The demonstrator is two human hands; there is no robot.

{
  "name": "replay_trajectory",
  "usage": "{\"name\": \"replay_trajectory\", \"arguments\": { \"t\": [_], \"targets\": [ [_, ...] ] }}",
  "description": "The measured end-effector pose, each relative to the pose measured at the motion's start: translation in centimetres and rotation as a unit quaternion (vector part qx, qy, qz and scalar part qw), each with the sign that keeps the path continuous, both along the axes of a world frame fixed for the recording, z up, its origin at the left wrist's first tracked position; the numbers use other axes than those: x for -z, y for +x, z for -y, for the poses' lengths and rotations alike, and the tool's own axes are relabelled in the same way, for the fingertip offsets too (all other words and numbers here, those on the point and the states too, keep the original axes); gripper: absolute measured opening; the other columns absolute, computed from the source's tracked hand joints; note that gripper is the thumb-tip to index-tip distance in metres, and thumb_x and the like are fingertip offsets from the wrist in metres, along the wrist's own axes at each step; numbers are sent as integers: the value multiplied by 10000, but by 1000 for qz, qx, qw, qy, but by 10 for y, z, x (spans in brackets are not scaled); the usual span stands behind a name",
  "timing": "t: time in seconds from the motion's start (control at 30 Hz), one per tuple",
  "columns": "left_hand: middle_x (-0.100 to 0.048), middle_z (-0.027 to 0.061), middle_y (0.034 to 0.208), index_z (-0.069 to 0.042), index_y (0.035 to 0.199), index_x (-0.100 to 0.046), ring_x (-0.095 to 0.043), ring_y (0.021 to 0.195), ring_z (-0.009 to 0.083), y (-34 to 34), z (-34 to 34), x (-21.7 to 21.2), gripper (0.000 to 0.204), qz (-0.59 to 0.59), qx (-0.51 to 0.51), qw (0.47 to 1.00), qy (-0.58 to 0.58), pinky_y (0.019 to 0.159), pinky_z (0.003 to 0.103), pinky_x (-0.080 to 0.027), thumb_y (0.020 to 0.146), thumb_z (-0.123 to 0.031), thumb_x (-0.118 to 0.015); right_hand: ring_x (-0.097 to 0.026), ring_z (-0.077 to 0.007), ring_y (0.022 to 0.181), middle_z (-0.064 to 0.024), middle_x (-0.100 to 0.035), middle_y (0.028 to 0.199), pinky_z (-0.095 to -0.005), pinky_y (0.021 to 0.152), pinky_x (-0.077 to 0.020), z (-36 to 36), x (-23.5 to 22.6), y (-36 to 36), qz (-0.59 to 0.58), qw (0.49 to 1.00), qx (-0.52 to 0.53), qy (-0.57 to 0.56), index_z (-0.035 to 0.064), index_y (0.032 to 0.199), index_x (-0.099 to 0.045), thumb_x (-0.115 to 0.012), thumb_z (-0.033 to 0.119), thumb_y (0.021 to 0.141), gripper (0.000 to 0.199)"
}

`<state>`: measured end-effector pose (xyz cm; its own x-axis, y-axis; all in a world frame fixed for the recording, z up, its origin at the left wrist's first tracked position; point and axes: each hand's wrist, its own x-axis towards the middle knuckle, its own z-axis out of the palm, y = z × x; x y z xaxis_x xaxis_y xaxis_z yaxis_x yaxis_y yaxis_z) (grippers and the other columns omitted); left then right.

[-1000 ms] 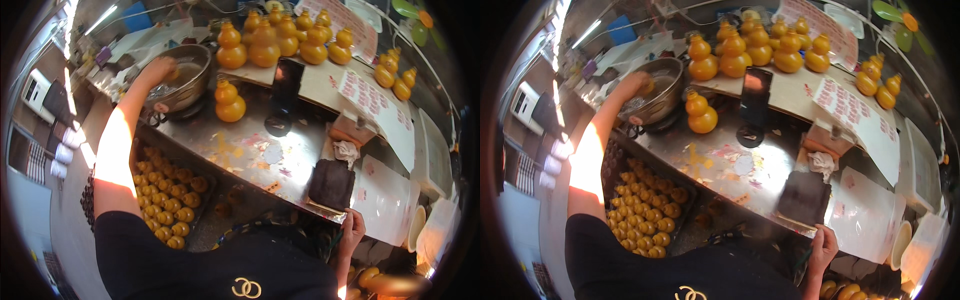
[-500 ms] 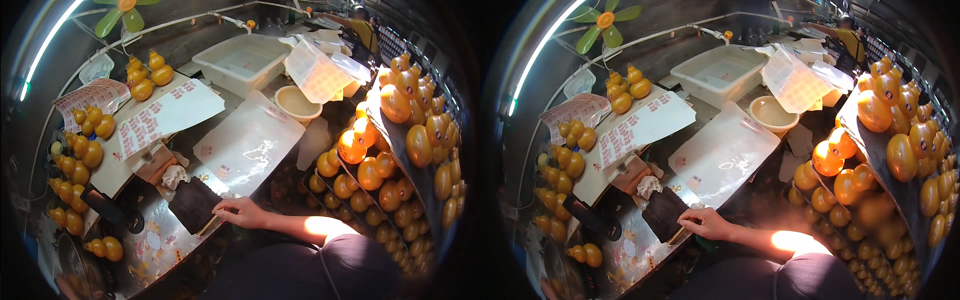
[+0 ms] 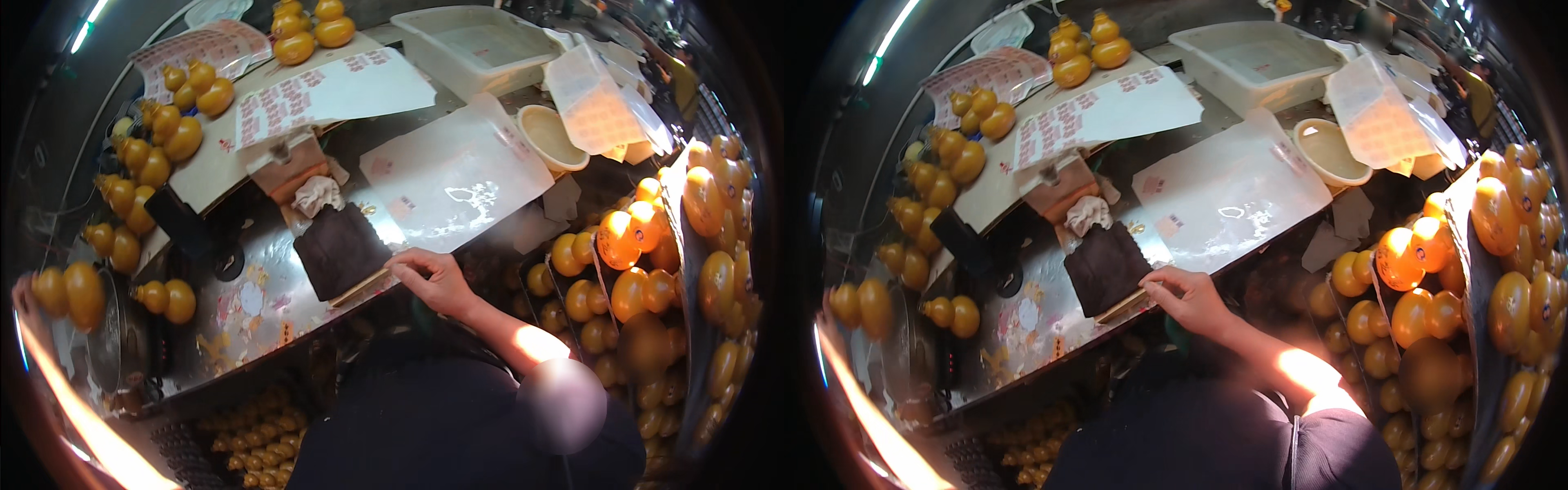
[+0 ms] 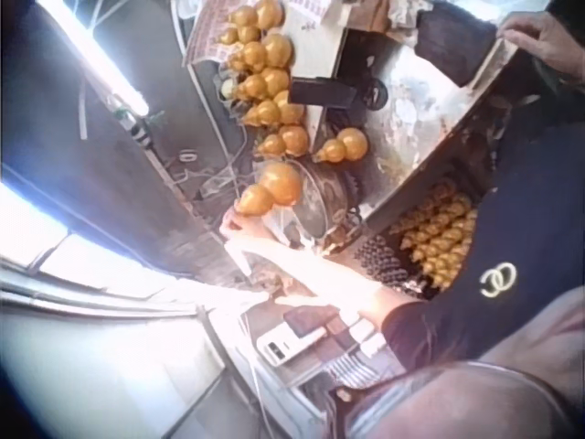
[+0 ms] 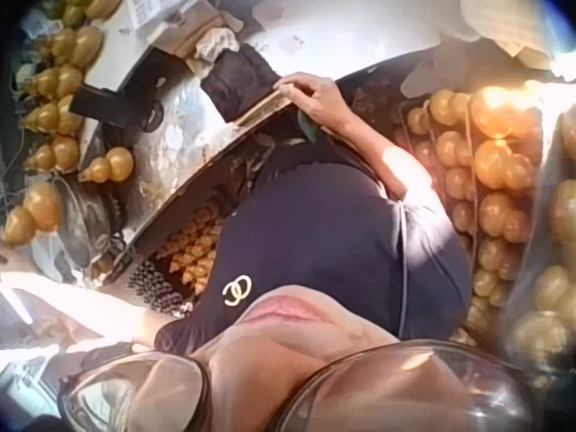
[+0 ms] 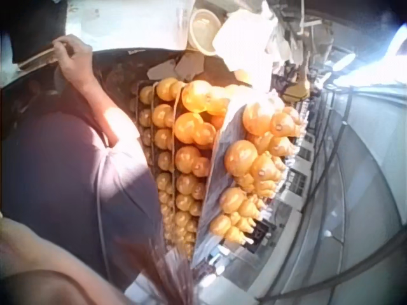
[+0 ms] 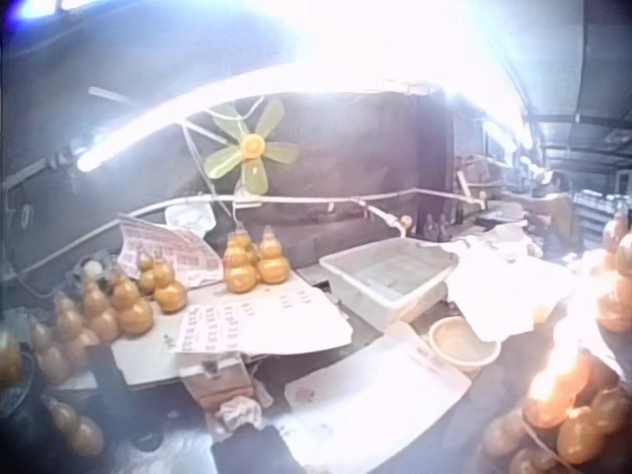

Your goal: The person picks up a yellow gourd, applies a sticker to its surface, and smooths it with a green tool. They repeat this process for several gourds, placing each labeled gourd aside on the counter.

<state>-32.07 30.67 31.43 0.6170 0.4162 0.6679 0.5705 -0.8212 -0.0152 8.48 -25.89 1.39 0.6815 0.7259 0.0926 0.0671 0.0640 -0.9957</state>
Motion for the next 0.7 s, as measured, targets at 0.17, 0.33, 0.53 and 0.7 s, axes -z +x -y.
{"name": "replay_trajectory", "arguments": {
  "t": [0.17, 0.33, 0.53, 0.7],
  "targets": [
    [-584, 85, 994, -33, 988, -555, -606, 1009, 180, 221, 176, 69, 323, 15, 173, 941, -290, 919, 304, -432, 1022, -333, -439, -575, -48, 714, -11, -669, 830, -213, 651, -460, -9, -14, 9, 68, 997, 22, -29, 9, 1043, -668, -608, 121, 927, 172],
    [-534, 48, 779, -17, 861, -514, -481, 723, 121, 339, 207, 155, 273, -105, 279, 862, -410, 672, 280, -414, 997, -252, -486, -543, -115, 592, -45, -581, 637, -287, 598, -446, -41, -28, 17, 109, 985, -111, -74, 107, 1453, -355, -686, 295, 867, 699],
    [-567, 173, 1055, 6, 998, -559, -560, 991, 299, 407, 235, 209, 239, -106, 290, 933, -183, 864, 345, -430, 930, -221, -586, -587, -266, 608, -125, -595, 680, -346, 581, -463, -67, -15, 28, 154, 963, -150, -164, 9, 1491, -189, -677, 454, 839, 928],
    [-434, 163, 1380, -62, 1308, -511, -420, 1293, 304, 360, 264, 228, 586, -45, 356, 876, -322, 1063, 412, -334, 824, -324, -714, -566, -211, 593, -112, -597, 695, -319, 585, -459, -62, -14, 38, 100, 970, -146, -167, 42, 1481, -261, -657, 385, 871, 803]
  ]
}}
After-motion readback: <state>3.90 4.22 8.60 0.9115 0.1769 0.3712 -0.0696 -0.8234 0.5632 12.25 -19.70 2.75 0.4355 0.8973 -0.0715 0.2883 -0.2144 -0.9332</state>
